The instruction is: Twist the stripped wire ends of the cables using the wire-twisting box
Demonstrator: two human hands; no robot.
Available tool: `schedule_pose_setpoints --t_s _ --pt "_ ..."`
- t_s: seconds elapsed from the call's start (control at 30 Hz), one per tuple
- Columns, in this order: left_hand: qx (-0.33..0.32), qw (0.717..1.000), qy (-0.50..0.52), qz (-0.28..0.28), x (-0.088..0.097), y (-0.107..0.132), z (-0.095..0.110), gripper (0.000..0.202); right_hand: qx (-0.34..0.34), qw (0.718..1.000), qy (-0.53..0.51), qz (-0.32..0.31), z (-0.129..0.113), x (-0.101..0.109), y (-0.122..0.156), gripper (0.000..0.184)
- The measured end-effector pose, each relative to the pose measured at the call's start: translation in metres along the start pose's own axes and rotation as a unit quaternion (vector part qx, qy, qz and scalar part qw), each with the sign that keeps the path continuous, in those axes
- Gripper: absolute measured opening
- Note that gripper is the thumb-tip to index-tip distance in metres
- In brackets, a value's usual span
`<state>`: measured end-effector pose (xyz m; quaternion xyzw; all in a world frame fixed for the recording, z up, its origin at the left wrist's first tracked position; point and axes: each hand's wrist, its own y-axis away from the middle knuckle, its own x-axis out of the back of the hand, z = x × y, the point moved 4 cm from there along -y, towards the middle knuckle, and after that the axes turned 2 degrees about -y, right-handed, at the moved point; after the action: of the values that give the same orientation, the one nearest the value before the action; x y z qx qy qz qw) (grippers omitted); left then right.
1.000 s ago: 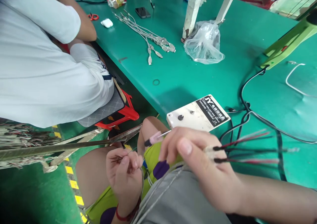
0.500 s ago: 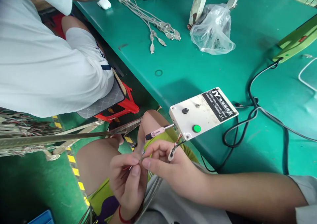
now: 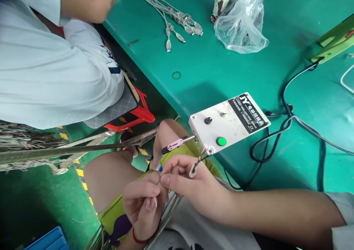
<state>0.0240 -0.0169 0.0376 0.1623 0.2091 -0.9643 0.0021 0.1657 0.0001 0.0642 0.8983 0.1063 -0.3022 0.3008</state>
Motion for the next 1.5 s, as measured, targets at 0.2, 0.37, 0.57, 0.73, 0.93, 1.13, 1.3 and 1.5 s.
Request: schedule_pose_setpoints --t_s 0.2,0.37,0.57,0.73,0.93,1.13,1.3,1.5 --pt "-0.001 0.999 -0.046 -0.029 0.003 -0.003 0.003 0.008 -0.014 1.0 -0.013 -0.009 -0.001 -0.003 -0.002 0.034" --pt "0.013 0.998 -0.054 -0.026 -0.001 -0.01 0.007 0.008 -0.027 1.0 0.002 0.006 0.001 0.0 0.0 0.038" --pt "0.064 0.991 -0.109 0.043 0.008 -0.003 0.001 0.009 -0.008 1.0 0.011 0.023 -0.003 0.0 -0.001 0.039" --pt "0.081 0.993 -0.075 0.05 0.012 -0.004 -0.007 0.006 -0.005 0.999 0.028 0.032 -0.006 -0.001 -0.005 0.036" --pt "0.124 0.987 -0.021 0.1 0.014 -0.015 -0.015 0.004 -0.025 0.989 0.044 0.142 -0.004 0.005 -0.009 0.057" --pt "0.142 0.982 -0.032 0.116 0.014 -0.018 -0.018 0.005 -0.018 0.986 0.022 0.165 -0.004 0.004 -0.012 0.053" --pt "0.15 0.981 -0.029 0.117 0.015 -0.021 -0.018 0.006 0.004 0.989 0.006 0.148 -0.011 0.002 -0.013 0.036" --pt "0.175 0.976 -0.072 0.104 0.015 -0.023 -0.02 0.011 0.005 0.987 -0.026 0.158 -0.009 0.001 -0.011 0.035"
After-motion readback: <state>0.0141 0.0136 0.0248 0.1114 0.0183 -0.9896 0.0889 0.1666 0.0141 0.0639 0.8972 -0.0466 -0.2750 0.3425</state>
